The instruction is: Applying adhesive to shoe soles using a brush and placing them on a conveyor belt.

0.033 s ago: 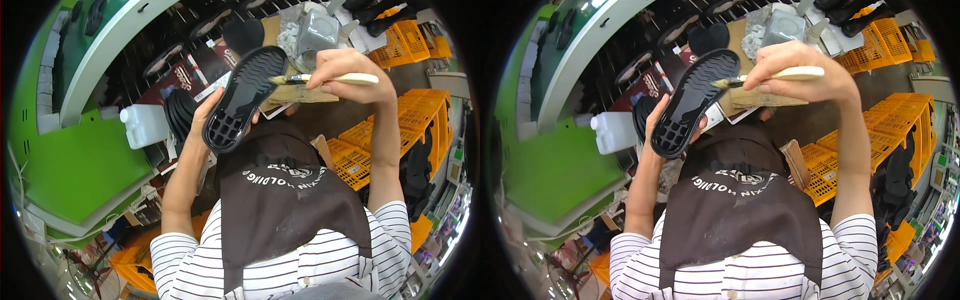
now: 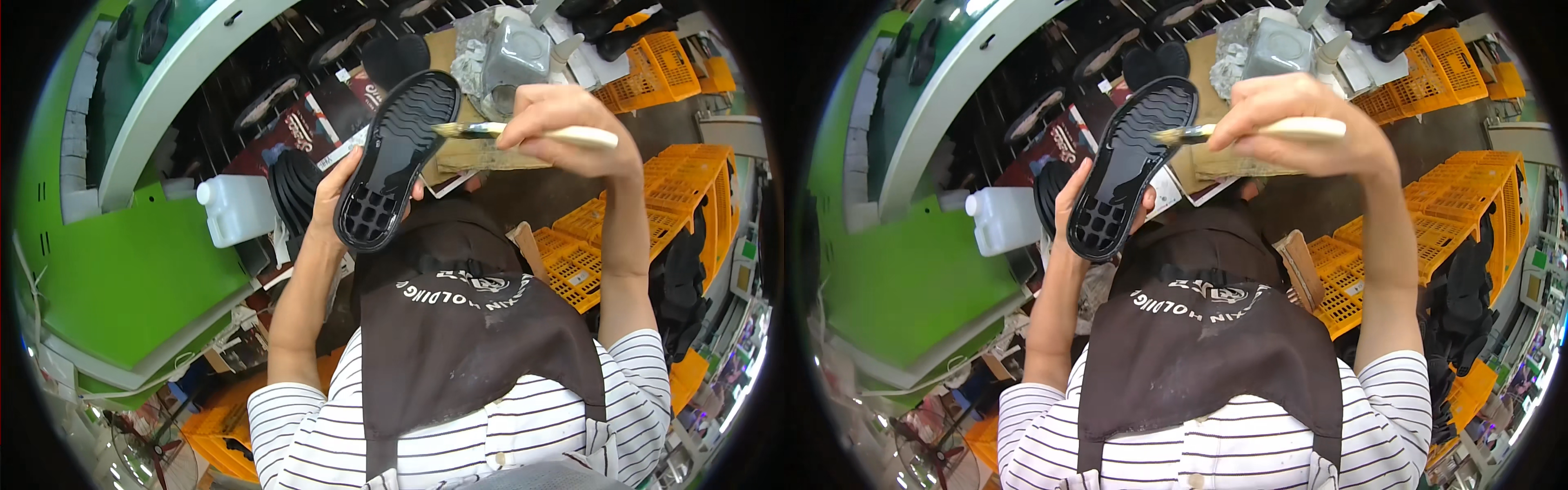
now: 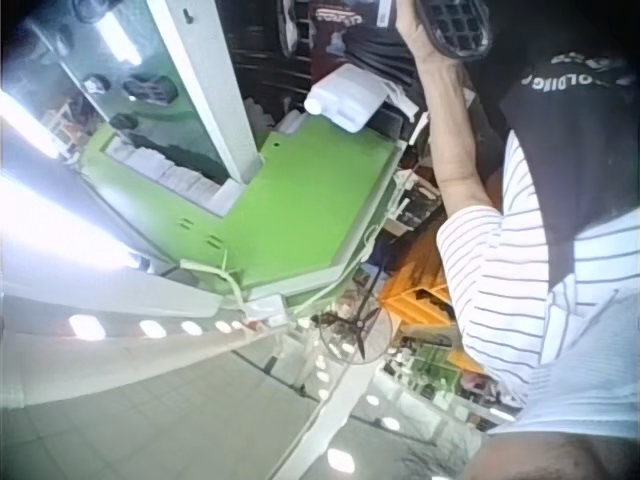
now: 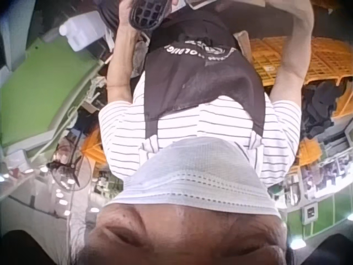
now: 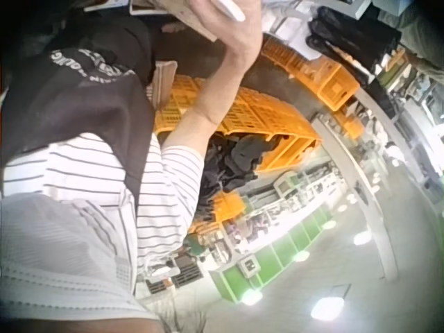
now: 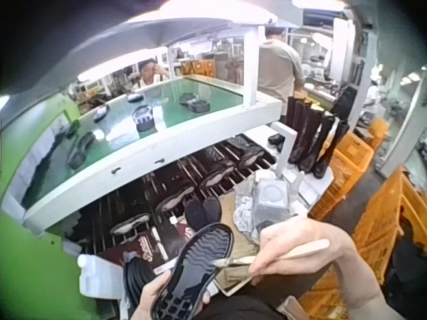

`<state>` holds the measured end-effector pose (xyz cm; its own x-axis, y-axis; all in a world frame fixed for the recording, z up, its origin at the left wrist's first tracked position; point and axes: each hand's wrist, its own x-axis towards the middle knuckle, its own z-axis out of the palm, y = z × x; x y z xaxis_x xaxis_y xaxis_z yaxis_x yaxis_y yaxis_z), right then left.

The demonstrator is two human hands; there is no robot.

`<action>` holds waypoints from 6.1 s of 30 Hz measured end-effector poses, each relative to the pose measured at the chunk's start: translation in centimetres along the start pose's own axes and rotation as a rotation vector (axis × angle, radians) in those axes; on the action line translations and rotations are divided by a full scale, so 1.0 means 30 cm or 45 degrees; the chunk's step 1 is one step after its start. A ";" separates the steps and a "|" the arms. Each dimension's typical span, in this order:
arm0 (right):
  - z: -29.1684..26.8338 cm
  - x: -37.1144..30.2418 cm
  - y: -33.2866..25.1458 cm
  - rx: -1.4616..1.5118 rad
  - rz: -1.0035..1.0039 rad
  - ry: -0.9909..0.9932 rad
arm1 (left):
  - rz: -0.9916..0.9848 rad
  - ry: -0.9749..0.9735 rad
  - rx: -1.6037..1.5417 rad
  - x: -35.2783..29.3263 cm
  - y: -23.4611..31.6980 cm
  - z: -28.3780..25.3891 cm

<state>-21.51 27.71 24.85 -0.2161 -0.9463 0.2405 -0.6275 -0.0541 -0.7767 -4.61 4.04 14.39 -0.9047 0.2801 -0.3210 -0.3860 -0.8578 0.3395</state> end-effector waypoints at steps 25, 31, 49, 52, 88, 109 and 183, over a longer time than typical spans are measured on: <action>0.321 0.000 -0.058 0.049 -0.065 0.208 | 0.217 0.020 0.222 0.003 -0.057 -0.035; 0.256 0.008 0.044 -0.113 0.193 0.473 | 0.323 -0.111 0.491 -0.003 -0.072 0.007; 0.287 -0.031 0.133 -0.465 0.138 0.476 | 0.195 -0.176 0.468 -0.005 -0.079 -0.036; 0.346 -0.015 0.066 -0.222 0.147 0.483 | 0.238 -0.043 0.575 -0.003 -0.085 -0.042; 0.293 0.050 0.114 0.082 0.085 0.412 | 0.286 0.106 0.323 0.068 -0.066 -0.064; 0.108 -0.464 0.139 0.834 0.463 1.670 | 1.135 0.499 1.215 1.046 0.702 0.610; 0.205 -0.270 0.386 0.157 0.966 1.265 | 1.000 1.809 2.495 -0.058 -0.142 -0.445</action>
<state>-22.42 32.79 10.34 -0.9943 -0.1066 0.0021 -0.0361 0.3180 -0.9474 1.02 1.45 1.68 -0.6238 -0.6989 0.3497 -0.5891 0.7146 0.3773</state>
